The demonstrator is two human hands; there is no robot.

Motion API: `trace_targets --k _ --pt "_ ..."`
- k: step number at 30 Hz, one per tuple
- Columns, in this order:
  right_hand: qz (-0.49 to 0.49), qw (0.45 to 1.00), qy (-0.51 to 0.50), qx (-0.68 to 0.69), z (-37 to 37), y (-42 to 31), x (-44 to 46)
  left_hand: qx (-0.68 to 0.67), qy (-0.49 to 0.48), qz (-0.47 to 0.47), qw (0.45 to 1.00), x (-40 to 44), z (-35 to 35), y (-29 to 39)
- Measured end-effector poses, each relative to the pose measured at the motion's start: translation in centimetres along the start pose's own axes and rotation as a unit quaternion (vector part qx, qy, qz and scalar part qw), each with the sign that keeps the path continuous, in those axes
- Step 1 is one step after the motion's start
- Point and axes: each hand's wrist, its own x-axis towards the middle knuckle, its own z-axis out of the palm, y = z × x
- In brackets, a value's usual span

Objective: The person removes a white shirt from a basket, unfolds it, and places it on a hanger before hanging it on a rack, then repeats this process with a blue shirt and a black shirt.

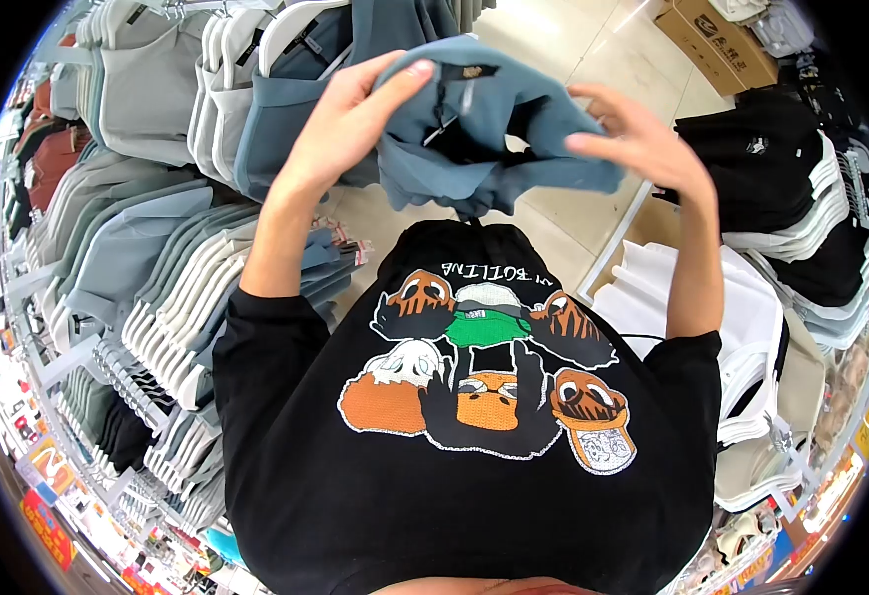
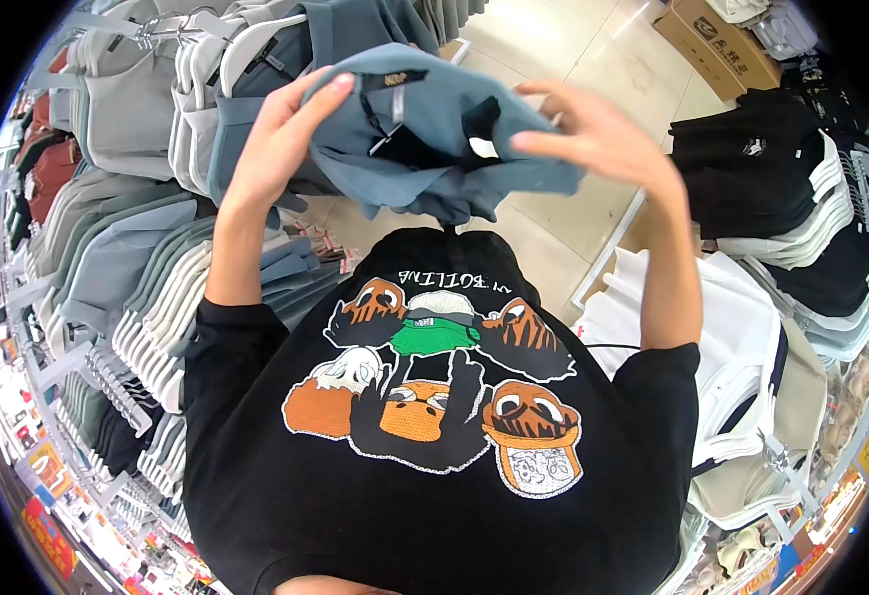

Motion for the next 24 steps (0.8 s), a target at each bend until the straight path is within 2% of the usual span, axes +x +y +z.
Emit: trace_targets --k 2,4,5,6,8,9,13,15,18,19,20,22,23,24 --pt "-0.091 0.996 0.007 -0.007 3.5 0.8 1.5 0.052 -0.045 0.036 0.997 -0.2 1.3 0.9" --pt "0.048 0.99 -0.095 -0.092 3.6 -2.0 2.1 0.095 -0.071 0.035 0.992 -0.7 2.3 1.2" --pt "0.028 0.996 -0.078 -0.024 4.5 -0.2 2.5 0.117 -0.071 0.033 0.99 -1.1 2.7 1.5" --pt "0.024 0.996 -0.082 -0.025 4.7 0.3 2.6 0.139 -0.069 0.031 0.987 -1.5 2.8 1.8" --pt "-0.112 0.991 0.057 0.044 4.8 0.9 2.7 0.149 -0.066 0.003 0.987 -2.5 2.6 2.2" --pt "-0.076 0.993 0.09 0.016 4.7 0.9 2.6 0.157 -0.068 -0.023 0.985 -2.9 2.5 2.4" --pt "-0.075 0.991 0.095 -0.062 4.6 -0.1 1.7 0.146 -0.022 -0.012 0.989 -4.2 3.1 2.3" --pt "-0.169 0.972 0.084 -0.14 5.0 -0.5 1.3 0.216 -0.004 -0.045 0.975 -4.7 3.1 2.7" --pt "-0.175 0.972 0.082 -0.132 4.4 -1.7 0.8 0.263 0.0 -0.003 0.965 -5.7 2.1 2.5" --pt "-0.179 0.972 0.077 -0.131 3.9 -2.1 0.8 0.288 -0.012 -0.017 0.957 -6.0 1.7 2.8" --pt "-0.17 0.975 0.061 -0.126 3.3 -2.5 0.7 0.352 0.02 0.083 0.932 -6.1 1.6 1.9" --pt "-0.164 0.978 0.042 -0.122 2.4 -2.8 0.8 0.402 -0.012 0.013 0.915 -6.4 1.5 3.6" --pt "-0.175 0.976 0.037 -0.123 1.9 -2.8 0.9 0.403 -0.009 0.011 0.915 -6.5 1.4 3.3" --pt "-0.185 0.974 0.033 -0.125 1.5 -2.8 0.9 0.421 0.003 0.068 0.905 -6.5 1.2 2.5"
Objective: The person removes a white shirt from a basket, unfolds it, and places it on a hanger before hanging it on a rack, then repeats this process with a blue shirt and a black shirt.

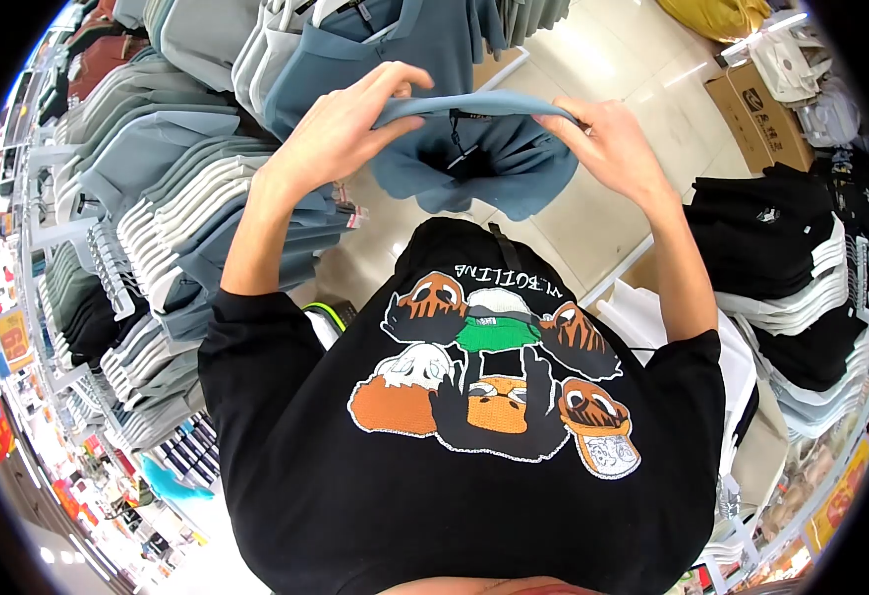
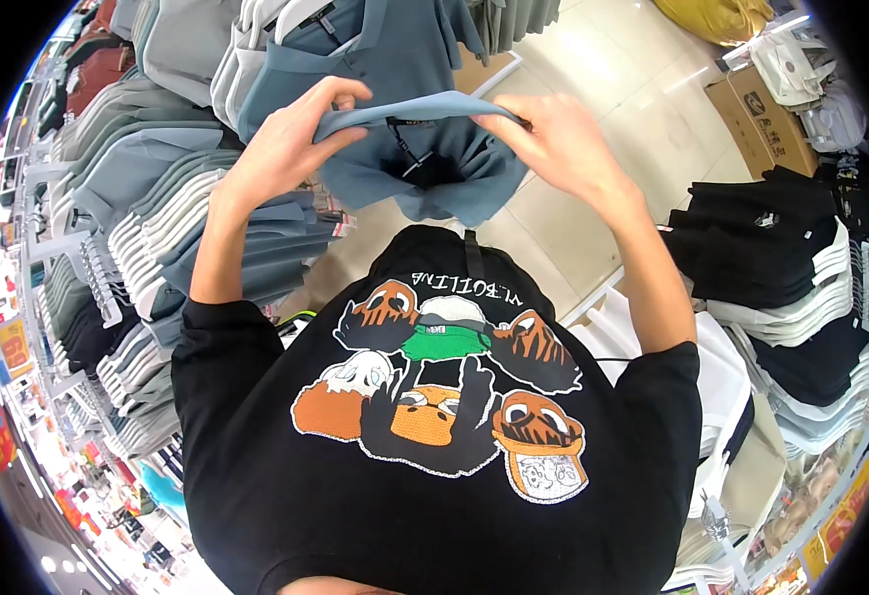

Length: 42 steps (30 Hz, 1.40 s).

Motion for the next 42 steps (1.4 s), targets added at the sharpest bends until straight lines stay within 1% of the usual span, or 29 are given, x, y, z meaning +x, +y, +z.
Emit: trace_targets --k 1,2,5,7,9,10,11,12,15,16,19,20,21,22,24,25,26,27,28,30,31,32,34,35,36,37,38,40,42 --pt "-0.002 1.0 -0.001 0.0 -0.5 0.0 -0.1 0.021 0.034 0.047 0.998 -0.1 0.4 -0.7" --pt "-0.009 1.0 -0.004 -0.003 -1.0 0.1 -0.1 0.022 0.035 0.045 0.998 -0.2 0.4 -1.2" --pt "-0.028 0.999 -0.007 -0.037 -1.6 0.9 -0.5 0.21 0.041 0.006 0.977 -0.6 1.0 -3.0" --pt "-0.036 0.997 -0.01 -0.068 -1.9 1.1 -1.2 0.245 0.036 -0.019 0.969 -0.9 2.1 -4.1" --pt "-0.059 0.988 0.032 -0.137 -2.5 0.8 -2.0 0.277 0.032 -0.045 0.959 -0.7 2.5 -4.3" --pt "-0.057 0.988 0.031 -0.138 -2.7 1.0 -2.2 0.159 0.01 -0.074 0.984 -0.5 2.2 -3.9" --pt "-0.046 0.988 0.065 -0.129 -3.1 1.3 -2.2 0.038 -0.011 -0.102 0.994 -0.2 1.9 -3.4" --pt "-0.035 0.987 0.1 -0.119 -3.4 1.6 -2.1 0.036 -0.011 -0.1 0.994 0.2 1.7 -3.0" --pt "-0.01 0.976 0.12 -0.183 -4.2 4.0 -0.5 -0.186 0.031 -0.129 0.974 1.8 1.4 -2.3" --pt "-0.008 0.975 0.12 -0.185 -4.3 5.2 0.4 -0.188 0.03 -0.127 0.973 2.4 1.4 -2.5" --pt "0.023 0.959 0.128 -0.251 -4.9 8.5 2.5 -0.329 0.099 -0.157 0.926 4.7 0.9 -2.6" --pt "0.058 0.96 0.105 -0.253 -5.5 9.1 3.2 -0.287 0.079 -0.168 0.94 5.3 0.4 -3.9" --pt "0.092 0.959 0.082 -0.255 -6.1 9.6 4.2 -0.281 0.089 -0.171 0.94 6.3 0.3 -3.8" --pt "0.092 0.958 0.081 -0.26 -6.9 9.9 4.9 -0.275 0.099 -0.177 0.94 6.9 0.0 -3.5" --pt "0.114 0.991 0.033 -0.067 -8.9 9.9 6.5 -0.319 0.04 -0.152 0.935 8.5 -0.7 -3.8" --pt "0.11 0.991 0.033 -0.073 -9.7 10.6 7.6 -0.284 0.03 -0.092 0.954 9.2 -0.8 -4.5" --pt "0.112 0.993 -0.006 -0.047 -10.3 11.5 8.5 -0.31 -0.016 -0.13 0.942 9.7 -0.9 -5.2" --pt "0.114 0.992 -0.047 -0.019 -10.7 12.5 9.3 -0.334 0.011 -0.131 0.933 10.3 -0.7 -5.1" --pt "0.111 0.992 -0.051 -0.021 -10.9 13.3 10.3 -0.356 0.039 -0.132 0.924 11.0 -0.6 -4.9" --pt "0.011 0.988 -0.129 0.083 -11.4 14.6 12.1 -0.337 0.085 -0.087 0.934 11.8 0.6 -6.3" --pt "0.059 0.98 -0.162 0.094 -11.8 14.7 13.0 -0.304 0.048 -0.088 0.947 12.0 0.5 -7.3" --pt "0.057 0.98 -0.167 0.094 -11.8 15.2 13.7 -0.271 0.01 -0.089 0.959 12.2 0.4 -8.1" --pt "0.04 0.979 -0.096 0.176 -10.9 16.7 15.1 -0.236 0.02 -0.172 0.956 12.5 1.6 -9.0" --pt "0.038 0.979 -0.1 0.176 -10.6 17.0 15.9 -0.233 -0.013 -0.216 0.948 12.8 1.7 -9.2" --pt "0.041 0.978 -0.053 0.196 -10.3 17.2 16.7 -0.23 -0.046 -0.259 0.937 13.1 2.0 -9.4" --pt "0.045 0.975 -0.006 0.216 -10.0 17.2 17.3 -0.234 -0.037 -0.257 0.937 13.4 2.6 -9.5" --pt "0.043 0.975 -0.012 0.217 -9.8 17.1 18.1 -0.246 -0.029 -0.256 0.934 13.4 3.9 -10.3" --pt "0.098 0.961 0.015 0.257 -9.4 16.6 19.5 -0.257 -0.033 -0.294 0.92 14.3 5.0 -9.8" --pt "0.104 0.97 0.014 0.22 -9.4 16.2 21.1 -0.195 -0.095 -0.306 0.927 15.9 4.5 -8.6"
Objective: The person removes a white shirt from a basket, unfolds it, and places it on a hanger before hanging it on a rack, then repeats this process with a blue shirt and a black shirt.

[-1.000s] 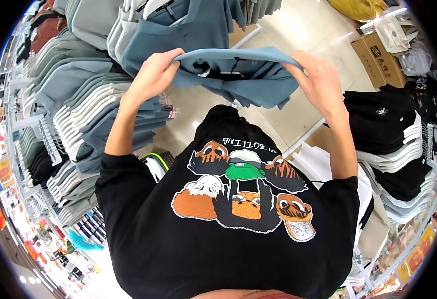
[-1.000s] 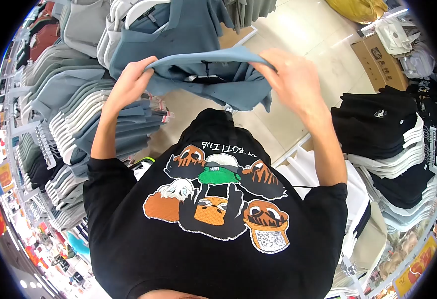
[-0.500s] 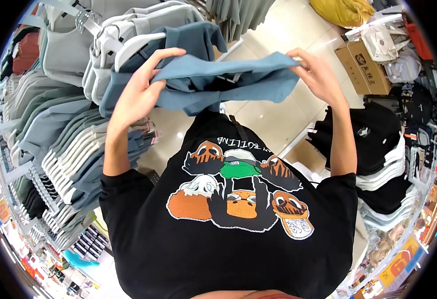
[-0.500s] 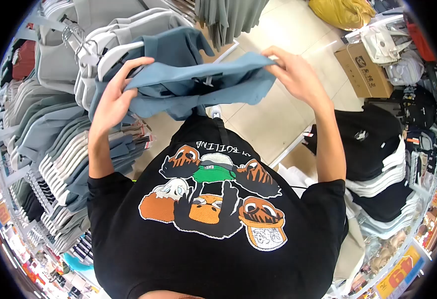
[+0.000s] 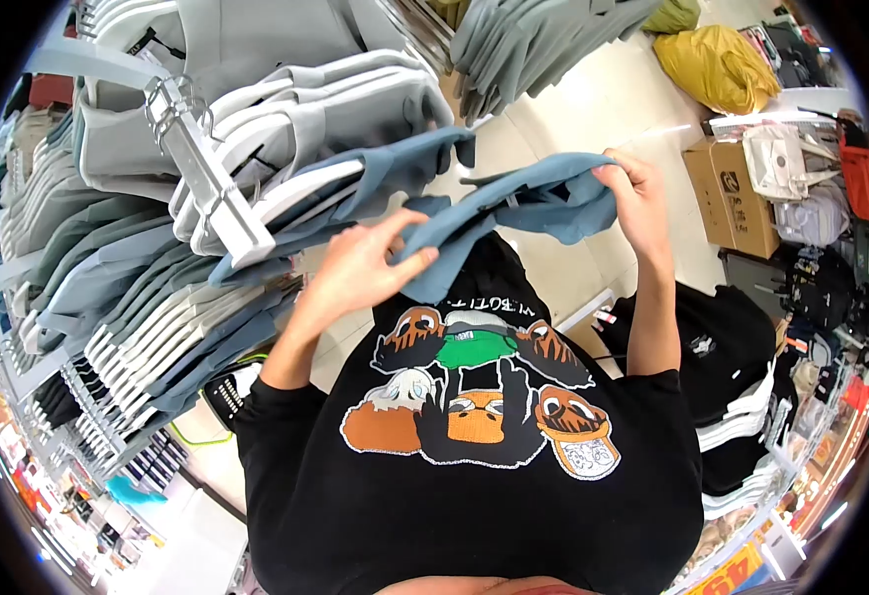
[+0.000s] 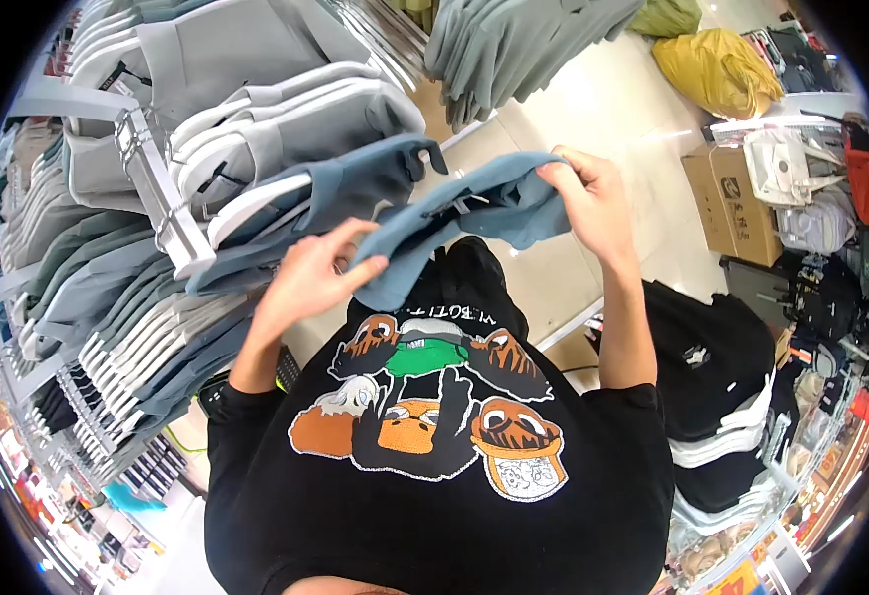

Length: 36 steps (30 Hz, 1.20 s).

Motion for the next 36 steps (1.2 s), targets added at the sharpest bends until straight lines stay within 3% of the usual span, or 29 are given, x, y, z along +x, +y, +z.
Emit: trace_targets --k 4,7,8,10,11,14,15,16,18,21,26,29,30,33,36 --pt "0.033 0.998 -0.02 -0.045 -0.4 0.0 4.8 0.015 0.014 0.043 0.999 1.7 1.8 0.2" --pt "0.006 0.992 -0.104 -0.066 0.1 1.1 9.7 -0.009 0.228 0.115 0.967 3.4 3.4 1.0" --pt "-0.001 0.991 -0.116 -0.067 0.5 1.5 11.2 -0.011 0.239 0.106 0.965 3.7 3.7 1.4" --pt "0.039 0.961 -0.243 -0.129 1.6 2.4 14.2 -0.019 0.212 0.022 0.977 4.2 3.8 2.8" --pt "0.031 0.939 -0.285 -0.19 1.9 2.4 15.9 -0.043 0.209 0.022 0.977 4.7 3.8 3.5" --pt "-0.036 0.925 -0.336 -0.172 3.6 4.6 20.8 -0.09 0.238 0.041 0.966 6.5 3.6 5.4" --pt "-0.075 0.939 -0.328 -0.073 4.8 7.0 22.4 -0.089 0.247 0.03 0.965 7.1 3.5 5.9" --pt "-0.082 0.935 -0.338 -0.069 6.0 6.9 24.0 -0.109 0.245 0.009 0.963 7.9 3.4 6.3" --pt "-0.123 0.952 -0.27 0.076 9.3 6.5 26.7 -0.13 0.252 -0.019 0.959 9.5 3.1 7.0" --pt "-0.084 0.954 -0.274 0.085 14.1 7.5 31.4 -0.169 0.267 -0.056 0.947 11.4 2.7 7.6" --pt "-0.163 0.979 -0.119 -0.037 22.1 10.7 42.4 -0.164 0.302 -0.073 0.936 13.1 2.8 7.9" --pt "-0.067 0.995 -0.04 -0.069 22.5 12.4 48.0 -0.191 0.332 -0.064 0.921 13.5 2.3 9.0" --pt "0.003 0.991 -0.094 -0.099 21.9 13.5 49.9 -0.193 0.333 -0.067 0.92 13.6 2.2 9.2" --pt "-0.015 0.974 -0.109 -0.196 20.8 16.1 52.1 -0.213 0.347 -0.068 0.911 13.9 2.1 9.3" --pt "-0.097 0.941 -0.082 -0.314 20.7 19.2 53.6 -0.238 0.343 -0.083 0.905 14.1 2.5 8.9"
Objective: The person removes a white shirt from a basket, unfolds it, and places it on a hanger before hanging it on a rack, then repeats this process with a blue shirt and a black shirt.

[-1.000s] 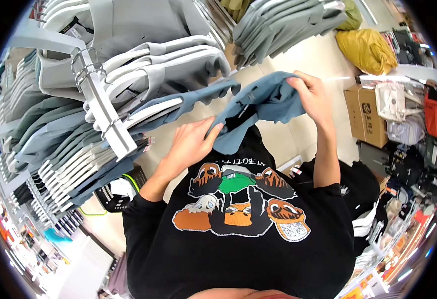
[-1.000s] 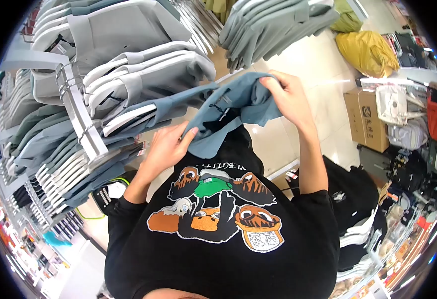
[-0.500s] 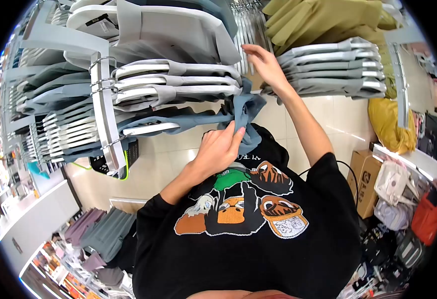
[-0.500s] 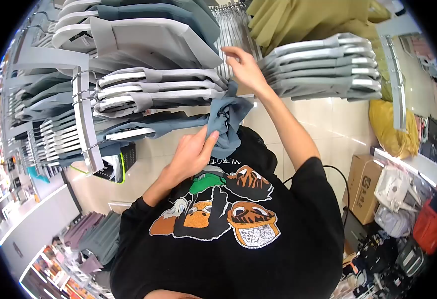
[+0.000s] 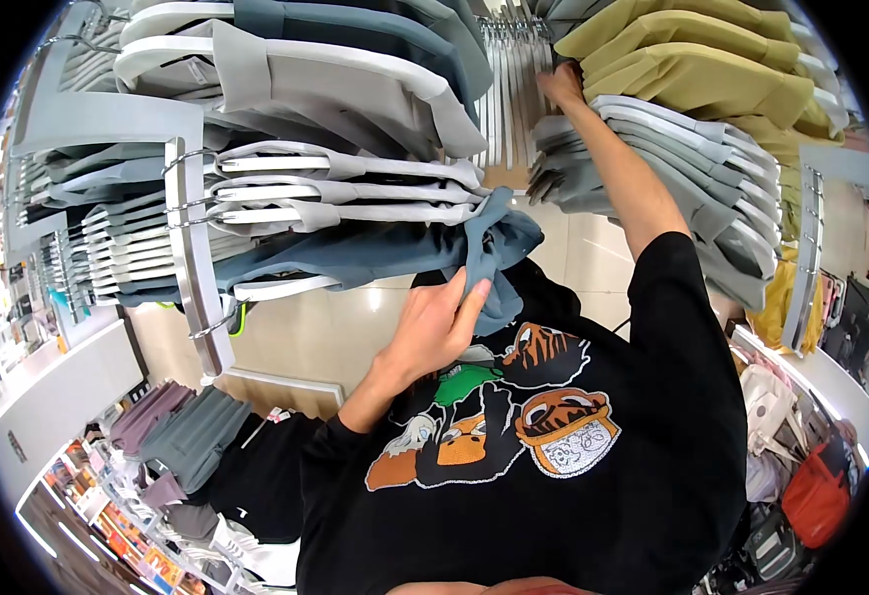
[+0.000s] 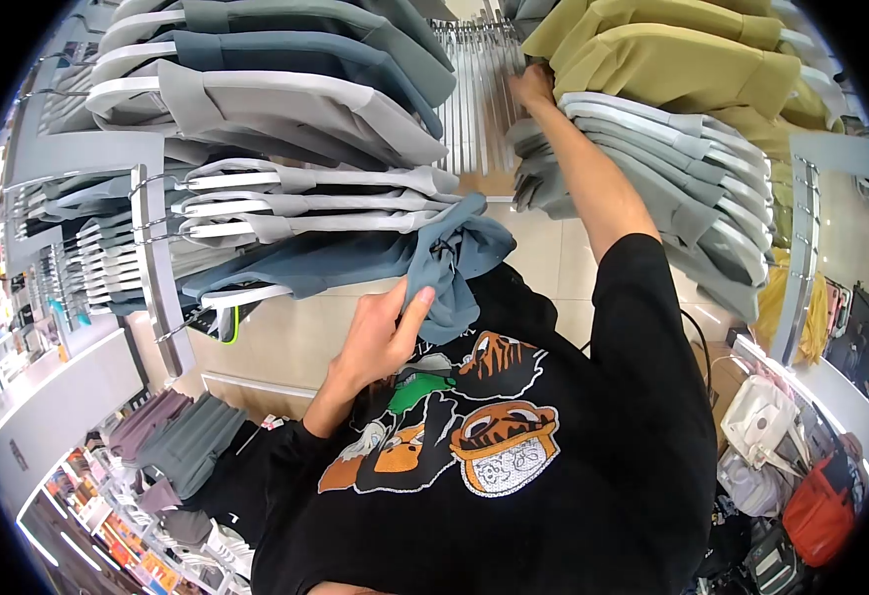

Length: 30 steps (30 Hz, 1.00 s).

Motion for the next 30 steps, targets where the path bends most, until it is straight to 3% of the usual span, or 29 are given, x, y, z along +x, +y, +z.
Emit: trace_targets --k 3,10,12,17,20,24,27,30 --pt "0.014 0.983 -0.184 -0.017 -0.6 1.0 0.8 0.001 0.006 -0.01 1.0 0.4 -0.1 0.7" --pt "-0.075 0.988 -0.124 0.052 -1.6 1.1 -1.3 -0.006 0.017 0.01 1.0 0.2 0.8 -0.1" --pt "0.033 0.937 -0.159 0.31 -3.6 -1.3 -3.7 -0.027 0.021 0.027 0.999 -0.1 0.9 -0.2" --pt "0.023 0.917 -0.107 0.383 -8.5 -6.3 -11.3 -0.045 0.012 0.007 0.999 -1.3 0.7 -1.0" --pt "0.03 0.865 -0.114 0.488 -11.5 -7.9 -16.8 -0.082 0.029 -0.001 0.996 -2.8 0.4 -1.2" --pt "0.042 0.855 -0.113 0.504 -16.2 -8.4 -25.3 -0.152 0.055 -0.02 0.987 -5.1 -0.1 -2.3" --pt "0.026 0.898 -0.099 0.427 -19.0 -8.4 -31.2 -0.193 0.023 -0.029 0.98 -6.6 -1.2 -3.3" --pt "-0.01 0.937 -0.01 0.349 -20.0 -8.2 -37.2 -0.168 0.016 0.004 0.986 -8.9 -2.5 -3.5"
